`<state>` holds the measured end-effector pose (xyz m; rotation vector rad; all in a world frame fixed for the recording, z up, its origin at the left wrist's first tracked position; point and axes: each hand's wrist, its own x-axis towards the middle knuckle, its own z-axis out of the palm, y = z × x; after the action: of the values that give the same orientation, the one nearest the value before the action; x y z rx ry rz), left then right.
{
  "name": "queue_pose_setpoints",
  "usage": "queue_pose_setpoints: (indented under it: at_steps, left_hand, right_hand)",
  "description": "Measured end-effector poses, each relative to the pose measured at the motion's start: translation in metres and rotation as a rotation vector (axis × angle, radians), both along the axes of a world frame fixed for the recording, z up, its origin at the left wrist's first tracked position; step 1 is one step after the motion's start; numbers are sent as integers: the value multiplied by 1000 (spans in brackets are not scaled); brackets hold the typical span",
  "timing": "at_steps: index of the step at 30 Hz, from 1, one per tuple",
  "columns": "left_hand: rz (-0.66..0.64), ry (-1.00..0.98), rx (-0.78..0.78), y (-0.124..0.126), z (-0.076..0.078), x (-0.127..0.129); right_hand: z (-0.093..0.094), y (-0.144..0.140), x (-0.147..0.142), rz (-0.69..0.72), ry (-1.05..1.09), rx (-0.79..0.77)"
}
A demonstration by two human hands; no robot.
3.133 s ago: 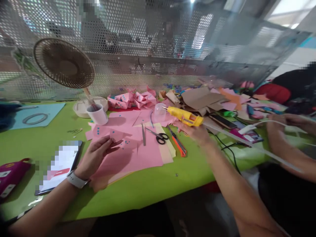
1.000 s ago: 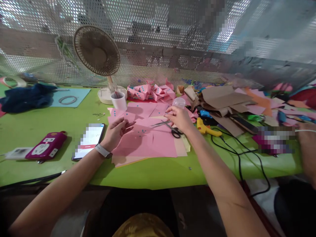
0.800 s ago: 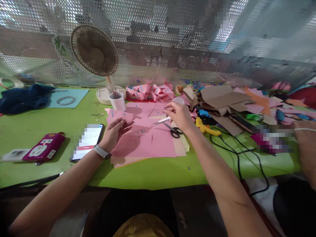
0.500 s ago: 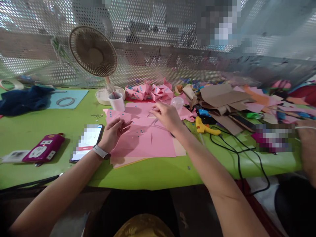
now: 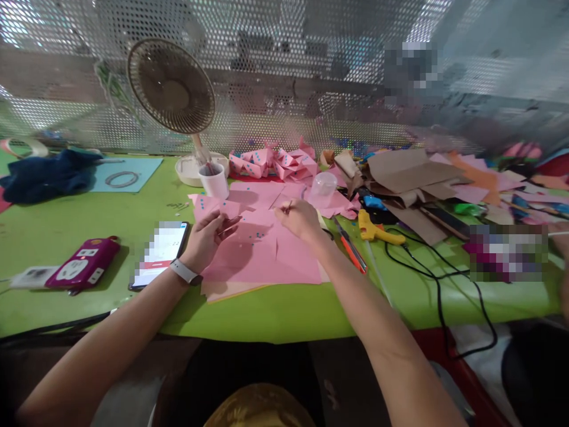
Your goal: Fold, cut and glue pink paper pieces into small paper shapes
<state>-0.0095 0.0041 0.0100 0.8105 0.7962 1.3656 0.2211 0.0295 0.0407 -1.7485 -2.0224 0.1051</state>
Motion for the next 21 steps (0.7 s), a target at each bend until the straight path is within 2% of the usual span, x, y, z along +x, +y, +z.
queue_pose_setpoints:
  at_steps: [4,8,12,21]
  left_hand:
    - [-3,8,-14,0,0,0]
    - [-12,35,-10,-1,-1,1]
    - [-32,59,8,-4,0,2]
    - [-66,134,75,-10,1,5]
  right_hand:
    - [-2,-10,6,-105,87,-115]
    - [-8,-12,10,-28,576,-345]
    - [-12,-14,10,102,957,-330]
    - [-15,-23,3,223,1186,-399]
